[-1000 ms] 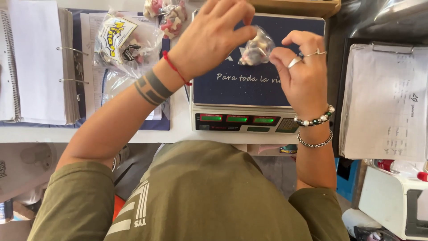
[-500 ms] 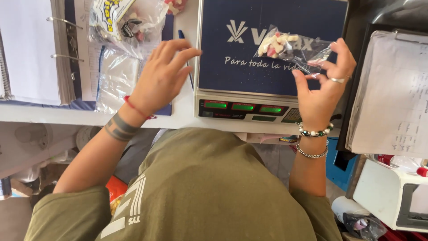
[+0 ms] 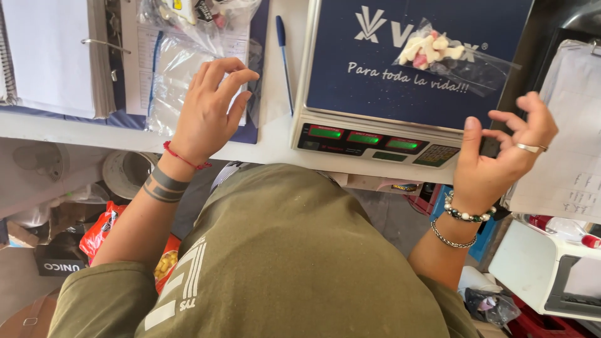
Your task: Packaging and weighing small candies into plastic bags at a service counter.
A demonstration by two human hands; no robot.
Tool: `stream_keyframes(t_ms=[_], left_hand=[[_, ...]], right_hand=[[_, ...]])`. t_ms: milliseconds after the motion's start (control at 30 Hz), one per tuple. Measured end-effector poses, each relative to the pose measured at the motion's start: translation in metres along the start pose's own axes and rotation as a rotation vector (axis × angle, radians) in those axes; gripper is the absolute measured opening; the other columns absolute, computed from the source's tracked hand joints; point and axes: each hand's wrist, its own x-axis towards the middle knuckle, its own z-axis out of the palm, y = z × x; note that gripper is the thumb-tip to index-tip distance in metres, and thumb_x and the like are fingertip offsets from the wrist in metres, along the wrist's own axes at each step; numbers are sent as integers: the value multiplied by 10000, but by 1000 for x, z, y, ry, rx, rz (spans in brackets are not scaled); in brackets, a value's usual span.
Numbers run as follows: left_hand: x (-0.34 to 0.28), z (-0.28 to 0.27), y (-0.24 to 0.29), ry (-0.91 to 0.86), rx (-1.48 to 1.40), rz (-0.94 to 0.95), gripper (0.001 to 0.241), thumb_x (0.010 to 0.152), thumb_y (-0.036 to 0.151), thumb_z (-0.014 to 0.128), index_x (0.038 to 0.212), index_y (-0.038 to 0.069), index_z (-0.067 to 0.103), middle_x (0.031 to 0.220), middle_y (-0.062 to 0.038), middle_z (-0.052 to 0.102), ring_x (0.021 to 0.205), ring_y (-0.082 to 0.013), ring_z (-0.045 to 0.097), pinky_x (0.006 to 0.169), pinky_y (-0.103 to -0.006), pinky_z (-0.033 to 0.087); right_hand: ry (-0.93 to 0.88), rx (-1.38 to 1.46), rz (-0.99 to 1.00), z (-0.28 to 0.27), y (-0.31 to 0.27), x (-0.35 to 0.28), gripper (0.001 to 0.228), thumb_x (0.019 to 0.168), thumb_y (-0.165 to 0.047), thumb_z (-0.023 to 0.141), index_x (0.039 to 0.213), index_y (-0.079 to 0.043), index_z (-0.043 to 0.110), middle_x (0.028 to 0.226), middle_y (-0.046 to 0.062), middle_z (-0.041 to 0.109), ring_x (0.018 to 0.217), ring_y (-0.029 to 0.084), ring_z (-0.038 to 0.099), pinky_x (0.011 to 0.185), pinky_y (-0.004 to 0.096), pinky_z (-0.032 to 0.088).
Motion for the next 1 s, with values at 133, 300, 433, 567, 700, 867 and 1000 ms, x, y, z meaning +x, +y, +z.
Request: stream_keyframes(t_ms=[133,300,433,567,700,867,1000], left_hand=[[-13,-14,-14,46,-15,-14,266,1039,-71,582,1283,34,564,1231,-164,543,988,-364,509,873,-476,469],[-32,-31,-40,88,5,-54,242,1053,-41,601,1286,18,579,1230,-181,553,1019,-369,533,915,-473,471],[-48,-45,-55,91,-2,-114,251,1034,-44,627,1278,3,597,1242,-211,537,1102,-396,558,955,-512,487],[-58,-48,-66,90,-34,-126,229,1056,-13,622,1284,3,601,1243,-204,538,1089,-383,556,966,-496,486],[-57,-42,-72,73,-77,-127,247,1032,-35,614,1277,-1,606,1244,-204,542,1098,-387,552,983,-491,472],[-44,-36,-65,35,-91,-79,255,1027,-44,604,1278,1,601,1240,-192,547,1092,-378,545,975,-490,477],[-36,-31,-55,8,-80,-66,244,1036,-34,588,1276,7,596,1237,-189,544,1104,-372,545,988,-495,479]], right_hand=[[-57,8,-70,12,-13,0,396,1125,1,705,1453,33,485,1390,229,436,1039,378,656,772,415,562],[-83,-7,-153,33,-43,13,256,1090,33,713,1315,95,608,1286,261,521,987,355,659,769,408,573],[20,-132,-153,30,-41,16,152,1086,171,693,1230,122,691,1224,272,570,870,330,660,702,398,584],[176,-259,-57,13,-10,16,96,1097,112,670,1189,103,697,1154,212,601,866,320,626,646,387,459],[77,-185,85,1,57,14,136,1076,81,674,1176,24,747,1276,188,540,1056,297,591,712,348,501],[-270,106,173,7,61,33,149,1180,-212,604,1172,-101,702,1576,144,447,1434,418,462,1178,581,423],[-193,249,102,14,62,40,151,1159,-82,541,1226,-39,670,1507,143,463,1445,373,462,1198,504,422]])
